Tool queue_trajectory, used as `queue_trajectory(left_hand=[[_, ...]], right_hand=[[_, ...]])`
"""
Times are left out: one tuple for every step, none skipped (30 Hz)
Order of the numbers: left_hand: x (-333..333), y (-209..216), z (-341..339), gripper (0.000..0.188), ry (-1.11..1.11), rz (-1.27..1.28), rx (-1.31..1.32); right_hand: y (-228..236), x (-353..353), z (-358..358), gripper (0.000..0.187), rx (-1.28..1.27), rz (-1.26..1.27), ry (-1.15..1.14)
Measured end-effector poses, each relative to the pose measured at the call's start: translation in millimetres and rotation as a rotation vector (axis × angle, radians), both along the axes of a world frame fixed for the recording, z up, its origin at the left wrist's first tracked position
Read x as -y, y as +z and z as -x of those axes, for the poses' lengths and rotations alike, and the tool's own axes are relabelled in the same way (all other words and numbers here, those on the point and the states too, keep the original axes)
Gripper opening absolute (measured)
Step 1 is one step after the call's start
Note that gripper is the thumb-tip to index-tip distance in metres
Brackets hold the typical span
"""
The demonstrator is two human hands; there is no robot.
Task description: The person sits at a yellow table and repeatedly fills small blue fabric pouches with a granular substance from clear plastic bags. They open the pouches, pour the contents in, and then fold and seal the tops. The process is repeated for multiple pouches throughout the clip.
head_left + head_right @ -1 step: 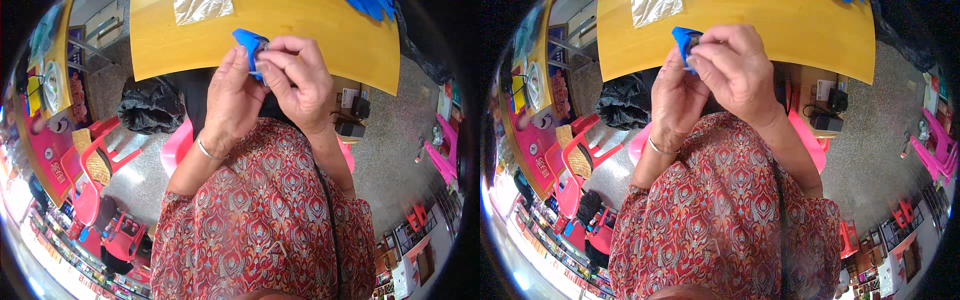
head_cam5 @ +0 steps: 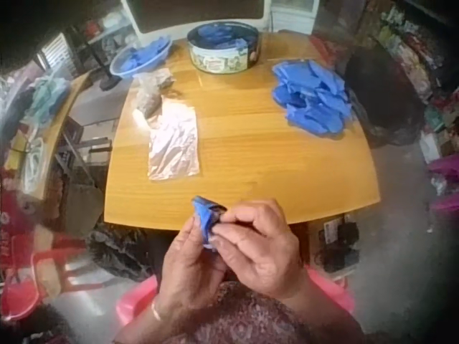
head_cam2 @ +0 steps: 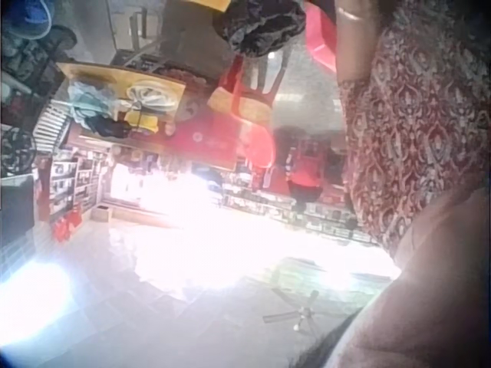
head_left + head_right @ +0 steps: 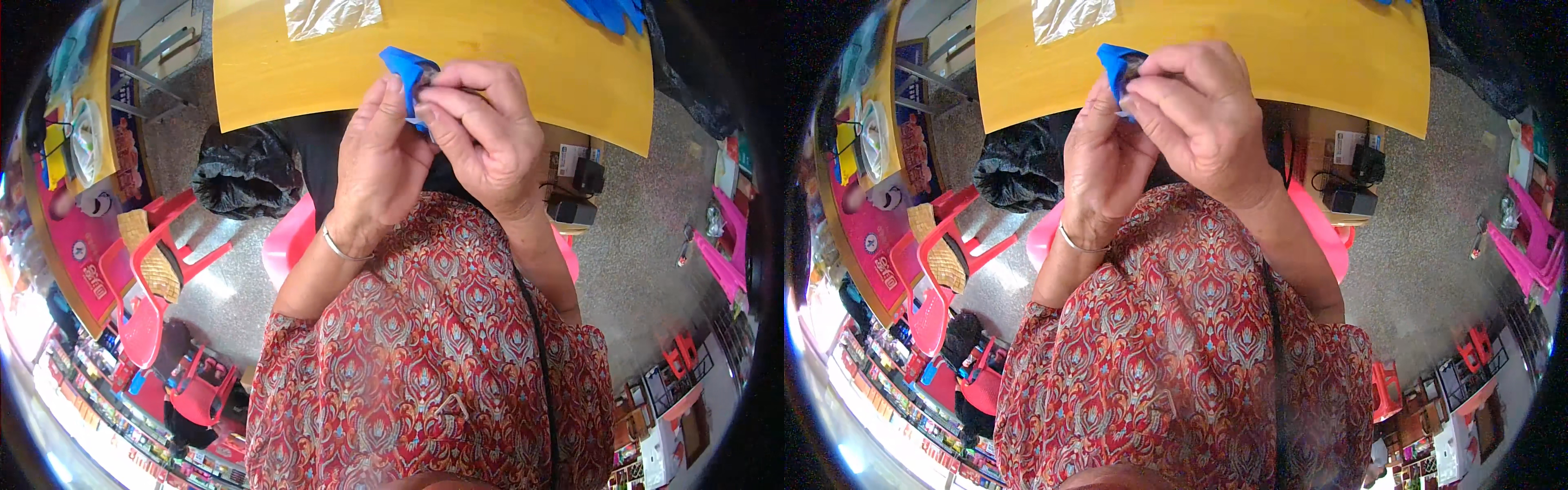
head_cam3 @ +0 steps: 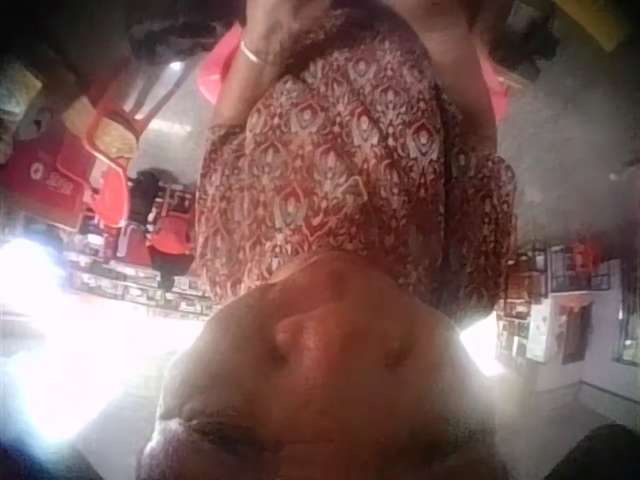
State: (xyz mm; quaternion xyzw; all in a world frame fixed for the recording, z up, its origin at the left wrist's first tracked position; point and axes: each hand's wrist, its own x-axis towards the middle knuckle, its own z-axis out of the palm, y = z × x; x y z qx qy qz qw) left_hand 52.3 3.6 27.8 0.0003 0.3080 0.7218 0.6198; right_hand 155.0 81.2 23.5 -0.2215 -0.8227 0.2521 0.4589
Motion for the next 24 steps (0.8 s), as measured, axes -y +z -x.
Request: queue_trajectory(left_hand=[[1,-2,1,0.029,0.003,-0.016,0.019],[1,-3,2,0.03,0.006,-0.032,0.039],[1,-1,2,0.031,0.008,-0.032,0.006],[1,4,1,0.032,0.01,-0.034,-0.027],[1,7,1,0.033,0.012,-0.036,-0.059],[1,7,1,0.034,0.012,-0.053,-0.058],[2,7,2,0.035,0.012,-0.07,-0.057],[2,6,3,0.036,0.012,-0.086,-0.056],[3,5,4,0.037,0.001,-0.083,-0.081],[5,3,6,0.037,-0.011,-0.081,-0.105],[6,1,7,0.037,-0.023,-0.079,-0.129],[7,-2,6,0.037,-0.045,-0.072,-0.126],[8,-4,5,0.036,-0.065,-0.061,-0.125],[9,-5,4,0.036,-0.084,-0.05,-0.124],[10,-5,4,0.037,-0.094,-0.04,-0.152],[9,-5,5,0.037,-0.107,-0.032,-0.176],[8,-5,6,0.038,-0.121,-0.024,-0.2],[8,-5,8,0.04,-0.123,-0.039,-0.168],[8,-4,11,0.042,-0.121,-0.055,-0.141],[7,-3,14,0.043,-0.12,-0.071,-0.114],[5,-3,15,0.049,-0.12,-0.061,-0.115],[5,-3,15,0.049,-0.117,-0.079,-0.106],[6,-2,15,0.05,-0.115,-0.098,-0.098],[7,-2,14,0.05,-0.112,-0.117,-0.09]], right_hand=[[0,1,0,0.016,0.014,-0.03,0.007],[1,0,0,0.017,0.034,-0.059,0.019],[2,-1,-1,0.017,0.053,-0.088,0.03],[3,-2,-2,0.017,0.072,-0.119,0.041],[5,-2,-2,0.019,0.101,-0.126,0.038],[7,-2,-3,0.021,0.129,-0.133,0.033],[10,-1,-3,0.022,0.156,-0.139,0.03],[12,0,-3,0.025,0.17,-0.117,0.027],[14,2,-3,0.027,0.183,-0.095,0.024],[16,4,-3,0.03,0.198,-0.076,0.02],[20,5,-5,0.034,0.231,-0.05,0.021],[24,7,-6,0.037,0.265,-0.025,0.023],[27,8,-7,0.041,0.297,0.004,0.026],[27,8,-7,0.041,0.286,0.023,0.032],[27,8,-7,0.042,0.276,0.042,0.038],[27,7,-7,0.043,0.269,0.061,0.039],[27,5,-8,0.042,0.255,0.075,0.055],[26,3,-8,0.041,0.241,0.088,0.07],[25,0,-8,0.04,0.222,0.099,0.089],[27,0,-8,0.039,0.234,0.099,0.125],[31,1,-9,0.038,0.247,0.098,0.16],[35,2,-10,0.036,0.263,0.099,0.194],[38,3,-9,0.03,0.256,0.111,0.183],[38,2,-9,0.028,0.27,0.101,0.163]])
